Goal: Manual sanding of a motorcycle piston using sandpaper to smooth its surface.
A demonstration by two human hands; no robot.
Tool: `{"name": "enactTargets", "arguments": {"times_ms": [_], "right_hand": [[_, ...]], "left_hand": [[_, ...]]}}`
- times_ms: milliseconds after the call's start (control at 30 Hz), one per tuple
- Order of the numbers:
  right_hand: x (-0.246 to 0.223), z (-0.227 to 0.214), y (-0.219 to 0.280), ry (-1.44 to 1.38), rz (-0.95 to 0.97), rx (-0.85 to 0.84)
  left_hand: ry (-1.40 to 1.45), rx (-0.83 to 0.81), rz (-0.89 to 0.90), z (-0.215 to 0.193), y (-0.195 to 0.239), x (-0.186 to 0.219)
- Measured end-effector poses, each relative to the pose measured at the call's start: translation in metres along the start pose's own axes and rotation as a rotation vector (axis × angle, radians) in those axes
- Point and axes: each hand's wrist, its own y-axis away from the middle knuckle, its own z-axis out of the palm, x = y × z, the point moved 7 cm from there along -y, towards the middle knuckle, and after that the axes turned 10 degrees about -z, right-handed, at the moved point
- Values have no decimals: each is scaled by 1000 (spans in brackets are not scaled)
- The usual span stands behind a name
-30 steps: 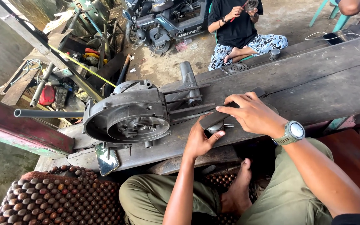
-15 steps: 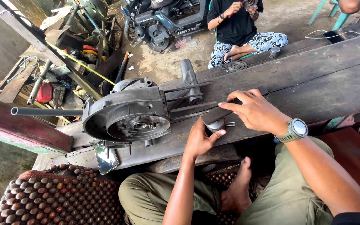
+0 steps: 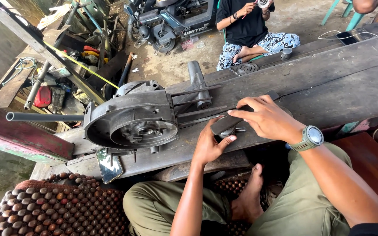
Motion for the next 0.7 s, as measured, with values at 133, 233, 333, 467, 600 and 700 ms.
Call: {"name": "enactTargets", "arguments": {"times_ms": [133,233,333,467,600,700], "right_hand": [[7,1,1,8,27,-5],[5,2,1,4,25,-9],[2,3,0,-7,-4,-4],[9,2,-3,-20,-24,-40],[16,11,-11,-49,-85,-86],[21,10,-21,-88,-112,-128]], "left_hand": [[-4,8,-4,-1,0,-2],[-6,4,0,0,-1,0],[-5,0,-12,0,-2,-1],[-53,-41,-9,-2,-5,-4],[-35,-125,32,-8,-12,6],[-67,-188,68,-18,-18,33]]}}
